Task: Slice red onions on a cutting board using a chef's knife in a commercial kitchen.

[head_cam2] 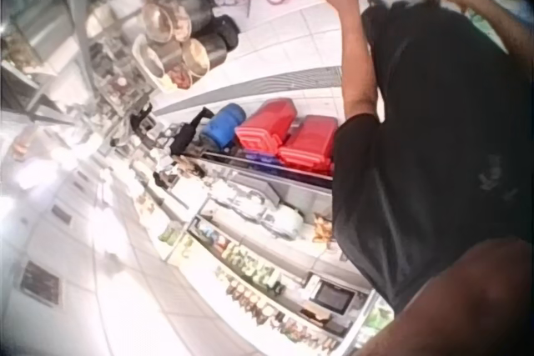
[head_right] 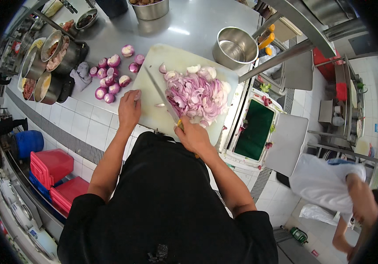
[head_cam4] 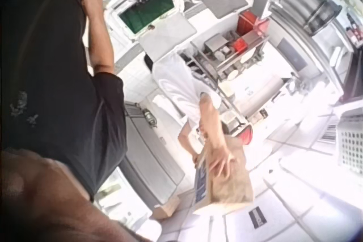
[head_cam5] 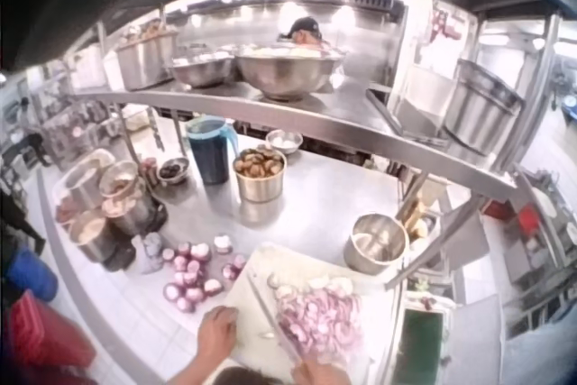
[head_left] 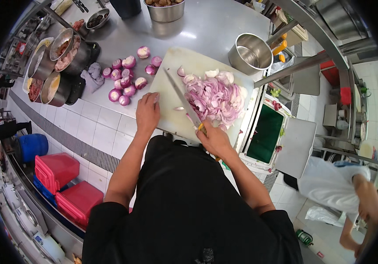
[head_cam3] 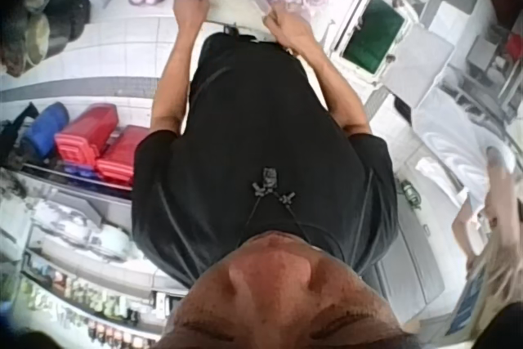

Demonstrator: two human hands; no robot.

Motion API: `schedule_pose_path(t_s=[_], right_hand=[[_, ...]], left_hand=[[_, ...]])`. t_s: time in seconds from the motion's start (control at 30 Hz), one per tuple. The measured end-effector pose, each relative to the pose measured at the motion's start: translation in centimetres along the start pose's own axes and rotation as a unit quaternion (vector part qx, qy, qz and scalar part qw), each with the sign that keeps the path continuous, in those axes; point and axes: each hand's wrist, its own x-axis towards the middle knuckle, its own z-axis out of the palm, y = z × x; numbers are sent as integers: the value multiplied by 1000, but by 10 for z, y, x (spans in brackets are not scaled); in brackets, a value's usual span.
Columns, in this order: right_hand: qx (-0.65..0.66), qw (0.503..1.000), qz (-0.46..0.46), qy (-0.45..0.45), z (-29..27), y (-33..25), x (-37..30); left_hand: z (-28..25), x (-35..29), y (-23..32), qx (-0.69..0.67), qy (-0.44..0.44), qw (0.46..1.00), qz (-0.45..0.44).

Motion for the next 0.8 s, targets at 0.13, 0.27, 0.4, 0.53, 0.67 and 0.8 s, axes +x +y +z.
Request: schedule_pose_path(t_s=[0.13,0.27,0.4,0.53,0.67,0.8], right_hand=[[31,997,7,-65,20,15,-5],[5,998,10,-61,27,28,-2],[-13,1000,19,-3,20,27,3],[0,1000,5,-2,11,14,-2],[-52,998,-1,-39,-19,-14,-9],[-83,995,6,-51,-16,-18,-20]], left_hand=[[-24,10,0,-255,-85,939,-215],[-9,-4,-14,-410,-322,829,-203],[-2,-8,39,-281,-302,911,-28],[-12,-6,46,-249,-314,915,-37],[-6,-4,55,-243,-336,910,16],[6,-9,55,-230,-315,920,43]])
